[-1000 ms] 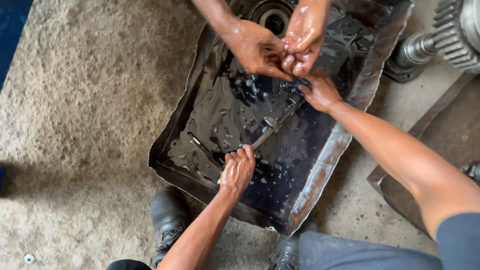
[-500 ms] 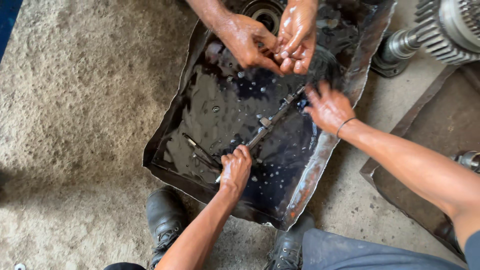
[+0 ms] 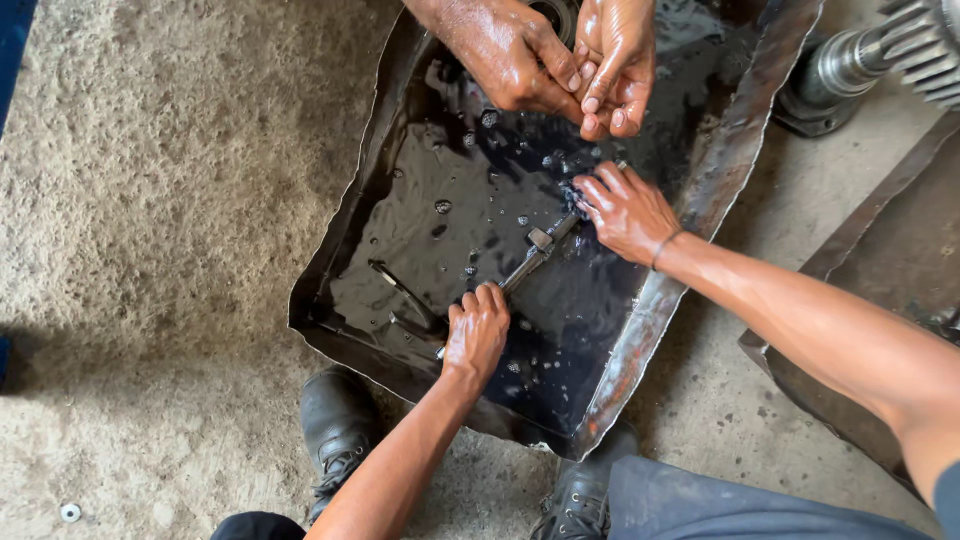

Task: The person scrubs various metal gearbox components, including a gear and a long metal rod, using a dark cloth and a liquid in a shallow metal tray. The person handles the parts one by one, scrubbing them thoroughly before placing them back into the tray.

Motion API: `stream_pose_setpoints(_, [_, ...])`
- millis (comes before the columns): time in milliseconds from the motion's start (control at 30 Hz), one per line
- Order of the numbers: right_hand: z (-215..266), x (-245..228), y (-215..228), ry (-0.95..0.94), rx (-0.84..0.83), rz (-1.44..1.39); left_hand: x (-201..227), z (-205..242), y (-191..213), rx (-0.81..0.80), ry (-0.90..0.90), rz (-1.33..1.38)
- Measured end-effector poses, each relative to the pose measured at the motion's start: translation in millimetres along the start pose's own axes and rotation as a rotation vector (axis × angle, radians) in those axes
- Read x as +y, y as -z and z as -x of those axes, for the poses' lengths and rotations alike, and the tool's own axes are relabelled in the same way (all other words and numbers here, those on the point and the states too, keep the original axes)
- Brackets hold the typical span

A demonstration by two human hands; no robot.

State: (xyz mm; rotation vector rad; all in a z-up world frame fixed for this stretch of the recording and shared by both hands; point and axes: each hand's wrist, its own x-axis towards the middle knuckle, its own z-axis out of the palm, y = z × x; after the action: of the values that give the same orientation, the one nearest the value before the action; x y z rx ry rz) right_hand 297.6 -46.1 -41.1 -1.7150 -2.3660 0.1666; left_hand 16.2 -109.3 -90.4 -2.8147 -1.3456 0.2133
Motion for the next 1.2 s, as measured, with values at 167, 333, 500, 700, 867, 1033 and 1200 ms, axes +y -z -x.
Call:
stream_pose_setpoints(167, [-28.2, 12.7, -20.4, -0.102, -0.308, 0.141, 0.2, 0.9, -1.8, -0.017, -0.016, -0.045])
stream_pose_setpoints(333, [-66.2, 36.9, -41.3, -0.265, -0.384, 0.087, 1.5, 0.9, -0.3, -0.001, -0.005, -0.027])
stream_pose_setpoints(500, [-42.6, 26.1, -28.8, -0.216, -0.272, 0.106, 2.7, 3.7, -1.7, 0.049, 0.022, -0.019])
stream_pose_setpoints(700, [17.6, -2.6, -6.8, -0.149, -0.075, 0.009, 4.2, 3.5, -7.6, 0.078, 0.035, -0.039])
stream_pose_setpoints(867, [9.8, 5.0, 1.3, -0.361, -0.152, -0.099, 3.0, 5.6, -2.9, 0.033, 0.012, -0.039])
stream_pose_setpoints(1033, [-1.9, 24.1, 12.9, -0.452, -0.271, -0.335, 1.5, 3.7, -5.3, 0.091, 0.033, -0.067])
stream_pose_setpoints(1200, [17.6, 0.6, 11.7, -0.247, -0.374, -0.001, 2.4, 3.9, -4.7, 0.078, 0.041, -0.036])
